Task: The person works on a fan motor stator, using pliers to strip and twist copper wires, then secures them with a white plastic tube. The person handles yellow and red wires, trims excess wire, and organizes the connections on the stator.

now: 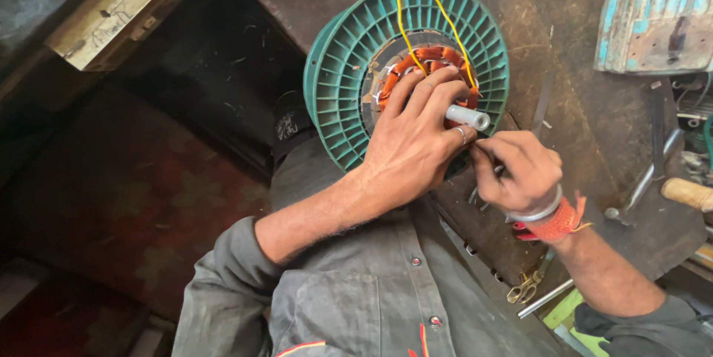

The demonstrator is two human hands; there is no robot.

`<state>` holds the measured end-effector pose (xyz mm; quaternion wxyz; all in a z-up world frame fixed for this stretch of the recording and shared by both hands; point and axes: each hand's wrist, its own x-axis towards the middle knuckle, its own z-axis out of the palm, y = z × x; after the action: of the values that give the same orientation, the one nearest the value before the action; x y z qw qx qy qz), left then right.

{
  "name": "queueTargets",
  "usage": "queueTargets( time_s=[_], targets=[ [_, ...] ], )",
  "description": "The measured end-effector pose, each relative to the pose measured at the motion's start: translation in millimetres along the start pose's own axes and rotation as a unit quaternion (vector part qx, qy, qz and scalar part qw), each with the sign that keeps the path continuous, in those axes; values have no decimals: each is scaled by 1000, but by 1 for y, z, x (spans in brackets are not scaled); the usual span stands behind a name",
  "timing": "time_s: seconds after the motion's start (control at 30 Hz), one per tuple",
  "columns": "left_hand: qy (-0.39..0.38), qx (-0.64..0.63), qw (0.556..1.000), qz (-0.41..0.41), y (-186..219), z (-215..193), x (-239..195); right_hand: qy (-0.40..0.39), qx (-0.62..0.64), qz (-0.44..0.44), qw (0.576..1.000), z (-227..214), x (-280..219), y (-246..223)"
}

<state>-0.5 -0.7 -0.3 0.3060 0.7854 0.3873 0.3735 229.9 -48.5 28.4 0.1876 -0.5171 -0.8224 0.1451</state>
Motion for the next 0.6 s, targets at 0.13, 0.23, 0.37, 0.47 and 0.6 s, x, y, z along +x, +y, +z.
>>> queueTargets(
  time_s=[0.13,0.23,0.37,0.47,0.6],
  targets=[
    [0,4,1000,-1,0,1,-1,-58,361,405,838,8,-12,4],
    [-1,-9,1000,-3,0,0,-1,-51,409,454,790,5,-14,6],
    [2,-6,1000,-2,-1,1,-1,-37,200,302,932,-1,-9,-1],
    [-3,-4,1000,2,-1,1,-1,28,-37,-42,998,-3,-1,-5],
    [-14,4,1000,1,-1,2,0,42,-22,-167,985,-2,11,4]
  ],
)
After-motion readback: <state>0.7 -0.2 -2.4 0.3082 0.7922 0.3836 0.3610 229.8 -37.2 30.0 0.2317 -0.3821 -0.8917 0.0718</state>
